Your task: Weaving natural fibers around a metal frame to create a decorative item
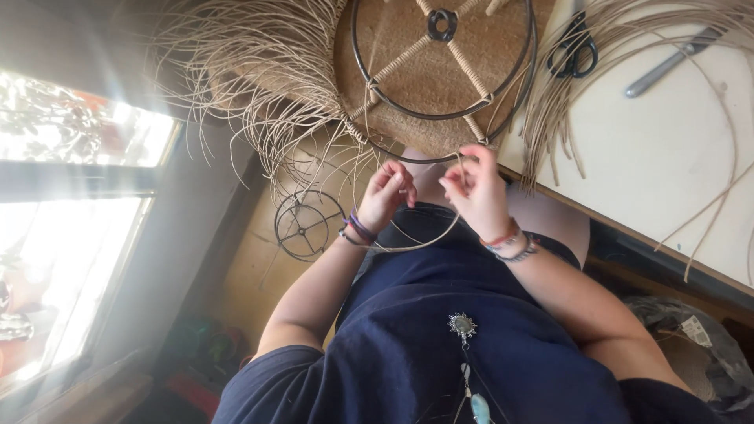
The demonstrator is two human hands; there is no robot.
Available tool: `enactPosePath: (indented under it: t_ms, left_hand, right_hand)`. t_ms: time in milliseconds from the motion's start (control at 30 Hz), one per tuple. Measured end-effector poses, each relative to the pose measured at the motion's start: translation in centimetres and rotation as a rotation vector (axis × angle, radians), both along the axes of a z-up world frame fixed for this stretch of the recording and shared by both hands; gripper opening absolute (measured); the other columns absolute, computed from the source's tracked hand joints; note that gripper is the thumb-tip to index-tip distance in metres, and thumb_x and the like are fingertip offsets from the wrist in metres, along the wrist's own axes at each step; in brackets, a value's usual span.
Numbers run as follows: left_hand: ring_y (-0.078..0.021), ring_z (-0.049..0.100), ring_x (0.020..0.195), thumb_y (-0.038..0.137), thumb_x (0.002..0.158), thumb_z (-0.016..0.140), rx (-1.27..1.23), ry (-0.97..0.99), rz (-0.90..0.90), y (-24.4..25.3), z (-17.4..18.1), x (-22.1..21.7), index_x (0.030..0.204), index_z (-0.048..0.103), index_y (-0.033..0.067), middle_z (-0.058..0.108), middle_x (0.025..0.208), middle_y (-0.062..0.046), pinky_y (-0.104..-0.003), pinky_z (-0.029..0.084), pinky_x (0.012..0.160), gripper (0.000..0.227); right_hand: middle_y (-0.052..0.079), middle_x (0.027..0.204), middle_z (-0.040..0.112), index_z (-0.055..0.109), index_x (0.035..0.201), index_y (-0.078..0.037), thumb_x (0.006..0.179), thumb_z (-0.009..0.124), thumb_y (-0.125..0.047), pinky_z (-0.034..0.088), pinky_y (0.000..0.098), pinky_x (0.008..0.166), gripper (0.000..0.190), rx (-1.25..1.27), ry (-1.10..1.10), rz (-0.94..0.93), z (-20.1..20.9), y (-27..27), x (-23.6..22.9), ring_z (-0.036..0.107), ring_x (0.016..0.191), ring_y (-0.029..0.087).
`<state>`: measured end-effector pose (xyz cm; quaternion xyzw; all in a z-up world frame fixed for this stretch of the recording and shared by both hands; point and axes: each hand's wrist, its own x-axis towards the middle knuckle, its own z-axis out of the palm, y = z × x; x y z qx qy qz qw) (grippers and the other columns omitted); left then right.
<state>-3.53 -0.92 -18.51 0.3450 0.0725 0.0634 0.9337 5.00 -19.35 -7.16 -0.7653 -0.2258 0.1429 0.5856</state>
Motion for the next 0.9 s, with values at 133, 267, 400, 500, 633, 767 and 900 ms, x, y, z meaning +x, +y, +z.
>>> enactPosePath:
  t_ms: [133,267,400,500,633,767,900]
  left_hand:
    - [-0.0260,0.074,0.079,0.027,0.109,0.052,0.420,-0.205,-0.095,-1.3,5.9,-2.9,0.099,0.066,0.0013,0.069,0.092,-0.015,-0.033,0.059,0.065,0.031]
    - [-0.0251,0.066,0.084,0.024,0.110,0.050,1.649,-0.772,0.240,-2.4,13.0,-2.2,0.111,0.075,0.0127,0.066,0.097,-0.009,-0.031,0.052,0.071,0.028]
    - [-0.0190,0.060,0.083,0.029,0.106,0.044,1.900,-0.728,0.413,-1.9,11.4,1.7,0.104,0.072,0.0221,0.059,0.094,0.001,-0.029,0.051,0.071,0.029]
    - [-0.0330,0.075,0.083,0.026,0.105,0.056,1.581,-0.302,0.061,-1.7,13.8,4.2,0.119,0.070,0.0173,0.072,0.087,-0.006,-0.043,0.060,0.071,0.022]
    - [-0.0338,0.074,0.066,0.038,0.099,0.064,1.667,0.001,0.049,-1.8,11.7,7.2,0.107,0.075,0.0273,0.071,0.062,-0.002,-0.044,0.060,0.065,0.017]
    - [-0.0231,0.073,0.059,0.040,0.094,0.067,1.604,0.192,0.025,-1.8,12.6,7.3,0.106,0.069,0.0288,0.064,0.051,0.010,-0.042,0.060,0.065,0.016]
    - [-0.0293,0.077,0.083,0.010,0.092,0.071,1.288,0.030,0.123,-2.3,15.3,4.0,0.151,0.040,0.0144,0.072,0.102,-0.006,-0.046,0.064,0.074,0.067]
  right_hand:
    - [0.011,0.075,0.068,0.055,0.124,-0.003,0.103,0.056,-0.008,0.057,0.0233,0.042,0.021,0.281,0.506,-0.029,-0.4,-2.1,-2.0,0.068,0.052,0.016]
    - [0.004,0.066,0.052,0.063,0.132,0.000,0.106,0.047,-0.010,0.037,0.0204,0.040,0.032,0.166,0.478,0.194,-1.2,-2.8,-0.9,0.045,0.049,0.006]
    - [0.020,0.073,0.066,0.069,0.090,-0.003,0.088,0.063,0.002,0.054,0.0516,0.060,0.008,-0.175,-0.141,0.394,-2.4,-3.4,0.4,0.067,0.069,0.045]
    - [0.006,0.067,0.067,0.070,0.088,-0.015,0.092,0.073,-0.023,0.055,0.0425,0.056,0.010,-0.376,-0.474,0.132,-2.4,-2.4,-0.9,0.070,0.071,0.036]
    - [-0.002,0.071,0.068,0.072,0.099,-0.021,0.094,0.075,-0.027,0.056,0.0340,0.055,0.009,-0.503,-0.803,-0.111,0.8,-0.9,-0.7,0.071,0.066,0.024]
    - [-0.001,0.090,0.076,0.075,0.115,-0.021,0.097,0.074,-0.024,0.059,0.0334,0.065,0.018,-0.355,-0.739,-0.142,1.6,-0.5,-0.7,0.075,0.078,0.023]
    - [0.006,0.077,0.076,0.079,0.103,-0.017,0.098,0.071,-0.016,0.055,0.0352,0.060,0.010,-0.167,-0.097,0.026,0.7,-1.2,-0.4,0.075,0.078,0.028]
